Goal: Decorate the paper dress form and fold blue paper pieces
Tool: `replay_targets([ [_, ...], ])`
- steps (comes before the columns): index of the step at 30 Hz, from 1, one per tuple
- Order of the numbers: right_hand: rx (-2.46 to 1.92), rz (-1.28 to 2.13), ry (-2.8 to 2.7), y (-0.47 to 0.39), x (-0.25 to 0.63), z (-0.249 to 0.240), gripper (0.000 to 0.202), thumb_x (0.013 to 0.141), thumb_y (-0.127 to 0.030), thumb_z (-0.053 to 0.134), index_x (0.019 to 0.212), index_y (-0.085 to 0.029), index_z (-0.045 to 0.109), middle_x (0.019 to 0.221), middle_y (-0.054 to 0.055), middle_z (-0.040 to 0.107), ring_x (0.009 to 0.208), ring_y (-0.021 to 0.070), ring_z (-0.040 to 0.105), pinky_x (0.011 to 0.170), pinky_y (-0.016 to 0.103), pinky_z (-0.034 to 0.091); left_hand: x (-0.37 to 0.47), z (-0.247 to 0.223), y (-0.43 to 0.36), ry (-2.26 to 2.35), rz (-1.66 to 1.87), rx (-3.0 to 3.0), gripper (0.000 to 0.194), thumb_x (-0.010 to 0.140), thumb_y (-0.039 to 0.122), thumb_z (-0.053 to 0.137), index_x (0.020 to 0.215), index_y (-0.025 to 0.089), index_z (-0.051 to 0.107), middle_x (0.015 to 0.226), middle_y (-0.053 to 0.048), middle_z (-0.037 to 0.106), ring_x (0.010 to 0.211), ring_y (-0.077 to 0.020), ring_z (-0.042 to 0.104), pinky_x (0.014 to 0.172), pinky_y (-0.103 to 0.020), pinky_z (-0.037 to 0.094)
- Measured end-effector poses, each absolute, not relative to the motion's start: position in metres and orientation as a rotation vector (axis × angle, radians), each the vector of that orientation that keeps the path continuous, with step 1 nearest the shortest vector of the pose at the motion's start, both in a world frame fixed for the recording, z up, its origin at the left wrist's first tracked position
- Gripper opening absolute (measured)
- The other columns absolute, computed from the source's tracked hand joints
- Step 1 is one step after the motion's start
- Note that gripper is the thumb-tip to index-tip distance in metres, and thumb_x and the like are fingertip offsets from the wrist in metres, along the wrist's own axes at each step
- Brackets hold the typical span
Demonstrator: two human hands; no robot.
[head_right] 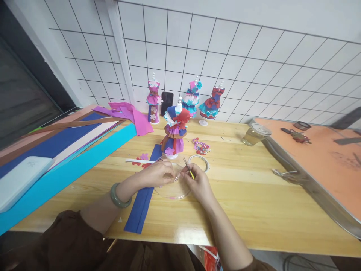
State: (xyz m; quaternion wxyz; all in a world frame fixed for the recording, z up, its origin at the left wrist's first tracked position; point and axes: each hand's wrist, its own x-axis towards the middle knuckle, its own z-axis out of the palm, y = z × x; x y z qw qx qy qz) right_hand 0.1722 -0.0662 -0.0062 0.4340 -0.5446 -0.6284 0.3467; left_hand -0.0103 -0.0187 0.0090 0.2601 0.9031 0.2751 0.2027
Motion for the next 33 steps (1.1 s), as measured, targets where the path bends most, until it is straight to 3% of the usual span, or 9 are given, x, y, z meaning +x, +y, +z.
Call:
replay_targets([
  [8, -1.361, 0.964, -1.475, -0.069, 0.169, 0.001, 0.024, 0.067, -0.039, 0.06, 0.075, -0.017, 0.052, 0.068, 0.002, 0.055, 0.062, 0.015, 0.052, 0.061, 0.028, 0.044, -0.003, 0.009, -0.023, 0.844, 0.554, 2.544, 0.015, 0.068, 0.03, 0.057, 0.062, 0.017, 0.057, 0.067, -0.002, 0.056, 0.069, -0.0148, 0.051, 0.064, -0.025, 0.033],
  [17, -1.307, 0.973, -1.562, -0.072, 0.161, 0.003, 0.02, 0.067, -0.037, 0.06, 0.072, -0.018, 0.056, 0.071, 0.003, 0.06, 0.07, 0.0162, 0.056, 0.066, 0.028, 0.045, 0.0, 0.001, -0.02, 0.871, 0.652, 2.457, 0.005, 0.072, 0.018, 0.051, 0.071, 0.018, 0.056, 0.072, 0.0, 0.059, 0.076, -0.0134, 0.052, 0.066, -0.023, 0.034],
  [22, -1.392, 0.878, -1.248, -0.064, 0.177, 0.001, 0.022, 0.065, -0.036, 0.061, 0.073, -0.018, 0.051, 0.066, 0.002, 0.058, 0.055, 0.013, 0.053, 0.055, 0.026, 0.043, -0.003, 0.0, -0.018, 0.915, 0.731, 2.392, 0.007, 0.072, 0.017, 0.049, 0.071, 0.016, 0.056, 0.072, -0.001, 0.059, 0.073, -0.0129, 0.052, 0.066, -0.023, 0.036],
  [26, -1.529, 0.863, -1.09, -0.047, 0.209, 0.007, 0.025, 0.063, -0.035, 0.062, 0.075, -0.018, 0.047, 0.057, 0.0, 0.058, 0.042, 0.0112, 0.048, 0.042, 0.023, 0.035, -0.004, -0.002, -0.017, 0.907, 0.744, 2.314, 0.013, 0.073, 0.015, 0.046, 0.079, 0.016, 0.057, 0.068, -0.001, 0.057, 0.065, -0.0107, 0.051, 0.059, -0.021, 0.036],
  [33, -1.873, 0.538, -1.424, 0.01, 0.251, -0.003, 0.02, 0.063, -0.026, 0.055, 0.08, -0.016, 0.052, 0.052, 0.0, 0.058, 0.047, 0.0146, 0.054, 0.046, 0.024, 0.037, -0.003, -0.003, -0.017, 0.843, 0.815, 2.4, 0.017, 0.075, 0.015, 0.044, 0.084, 0.016, 0.059, 0.074, -0.002, 0.06, 0.07, -0.0117, 0.052, 0.067, -0.023, 0.039],
])
